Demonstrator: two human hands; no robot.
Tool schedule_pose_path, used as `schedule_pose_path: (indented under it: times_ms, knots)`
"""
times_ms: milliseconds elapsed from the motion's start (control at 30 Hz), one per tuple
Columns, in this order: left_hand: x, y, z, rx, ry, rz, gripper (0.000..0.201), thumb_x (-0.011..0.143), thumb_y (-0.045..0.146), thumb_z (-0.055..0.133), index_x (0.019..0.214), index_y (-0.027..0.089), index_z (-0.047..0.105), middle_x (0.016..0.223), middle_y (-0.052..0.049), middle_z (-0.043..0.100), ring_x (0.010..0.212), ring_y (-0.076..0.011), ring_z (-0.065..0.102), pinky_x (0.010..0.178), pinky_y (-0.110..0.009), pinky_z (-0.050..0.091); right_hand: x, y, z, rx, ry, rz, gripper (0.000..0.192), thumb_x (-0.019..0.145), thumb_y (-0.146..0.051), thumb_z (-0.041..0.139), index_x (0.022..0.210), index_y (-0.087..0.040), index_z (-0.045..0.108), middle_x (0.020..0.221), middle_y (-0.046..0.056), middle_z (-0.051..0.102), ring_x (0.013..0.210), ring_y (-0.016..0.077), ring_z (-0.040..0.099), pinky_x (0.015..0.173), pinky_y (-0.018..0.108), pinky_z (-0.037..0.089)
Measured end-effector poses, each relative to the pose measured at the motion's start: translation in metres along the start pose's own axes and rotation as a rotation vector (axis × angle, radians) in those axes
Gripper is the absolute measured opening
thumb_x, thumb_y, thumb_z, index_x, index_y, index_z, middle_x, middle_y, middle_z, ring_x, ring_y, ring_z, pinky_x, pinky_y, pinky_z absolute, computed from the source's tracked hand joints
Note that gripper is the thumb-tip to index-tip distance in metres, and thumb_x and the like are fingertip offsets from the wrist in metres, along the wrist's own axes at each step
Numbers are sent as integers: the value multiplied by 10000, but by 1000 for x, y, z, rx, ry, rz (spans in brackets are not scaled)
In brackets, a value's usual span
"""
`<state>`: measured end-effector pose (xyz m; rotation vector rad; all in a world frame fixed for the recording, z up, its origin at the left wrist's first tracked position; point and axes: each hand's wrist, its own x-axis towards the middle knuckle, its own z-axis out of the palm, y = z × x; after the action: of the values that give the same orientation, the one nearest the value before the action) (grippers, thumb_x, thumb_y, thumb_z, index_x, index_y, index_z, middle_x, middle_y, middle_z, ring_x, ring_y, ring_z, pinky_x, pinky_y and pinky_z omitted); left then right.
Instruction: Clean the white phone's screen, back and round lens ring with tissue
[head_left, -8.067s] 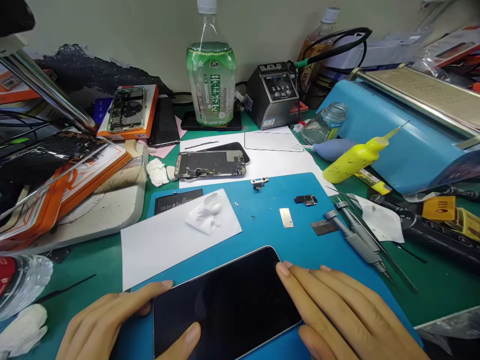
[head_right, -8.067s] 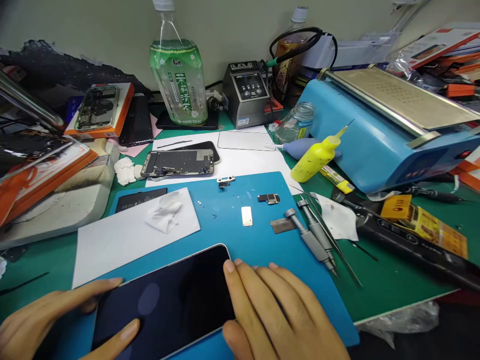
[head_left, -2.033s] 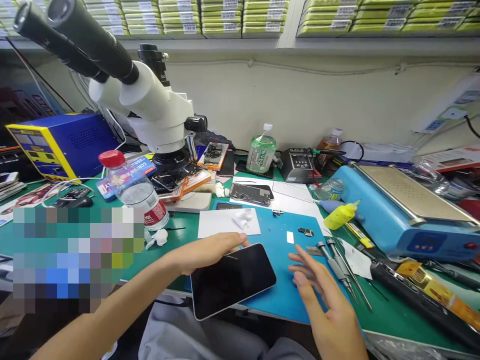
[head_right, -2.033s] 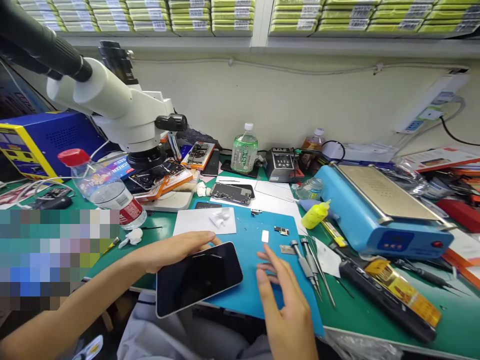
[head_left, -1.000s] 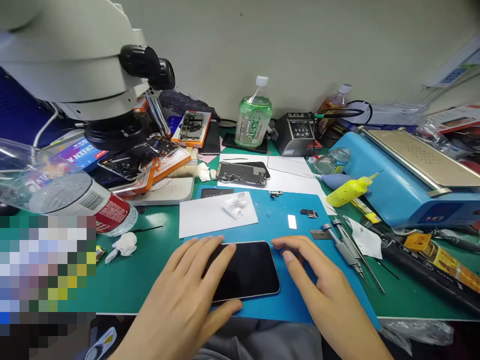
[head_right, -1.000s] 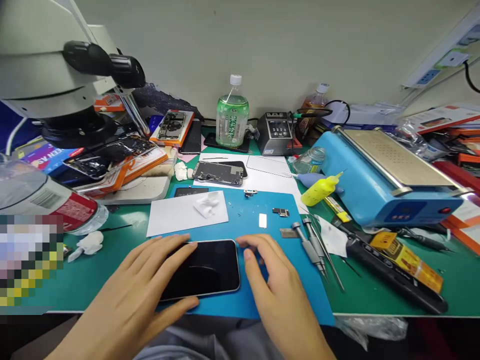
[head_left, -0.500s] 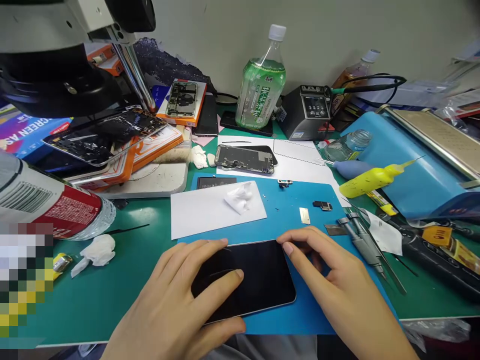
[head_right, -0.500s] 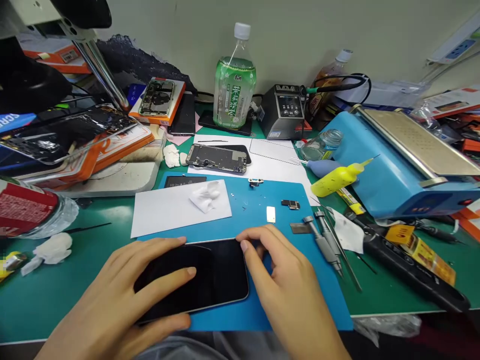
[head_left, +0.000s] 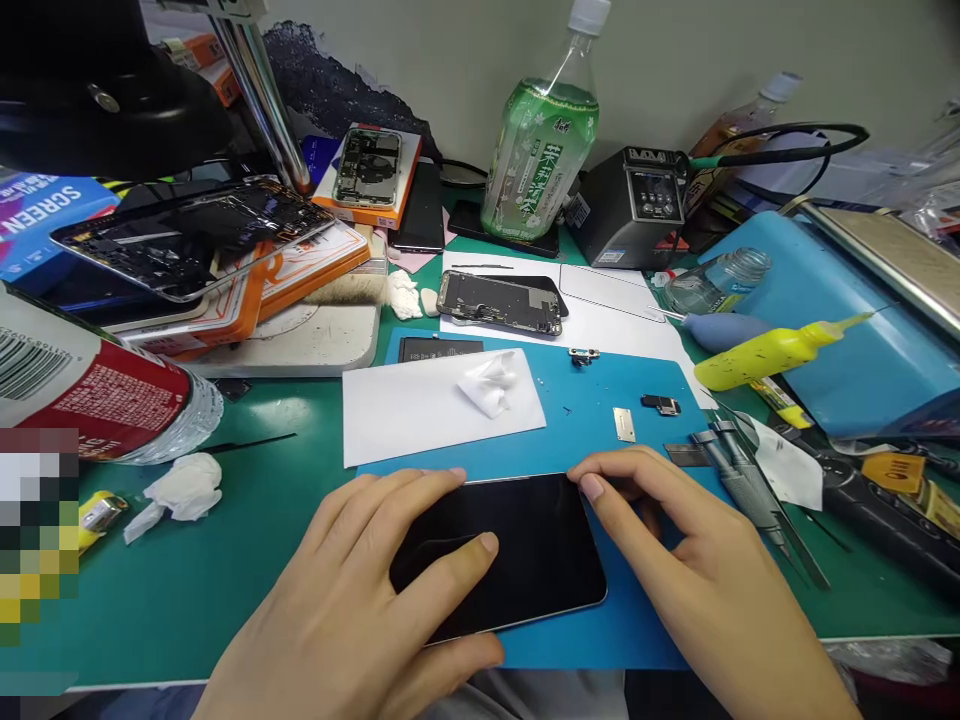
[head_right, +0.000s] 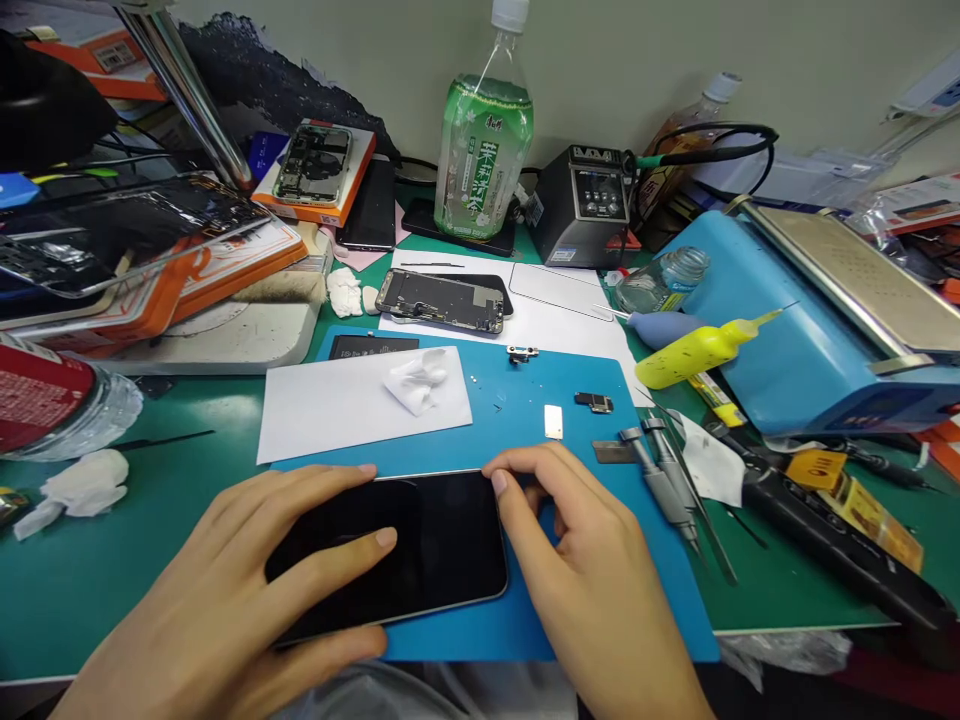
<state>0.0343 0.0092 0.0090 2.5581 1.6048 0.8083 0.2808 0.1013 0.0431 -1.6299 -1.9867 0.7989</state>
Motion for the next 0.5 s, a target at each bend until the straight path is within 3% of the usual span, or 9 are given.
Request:
schedule_pose_path:
  times_ms: [333, 500]
  knots:
    - [-1, -1, -1, -6, -28, 7, 339, 1061, 512, 606, 1300, 292, 705, 1425, -145, 624, 1305, -326, 571, 996, -498, 487, 1, -3, -3, -19, -28, -16, 226, 997, -469, 601, 921, -309, 741, 859, -23, 746, 713, 165, 668, 658, 276, 528]
    - [-2, -1, 1, -4, -45, 4, 337, 1068, 497, 600, 1316, 287, 688, 1450, -147, 584, 1337, -323, 526, 1025, -498, 452, 3, -3, -4, -54, -81, 7, 237, 1008, -480, 574, 939, -307, 721, 840, -31, 734, 685, 152, 665, 581, 269, 487]
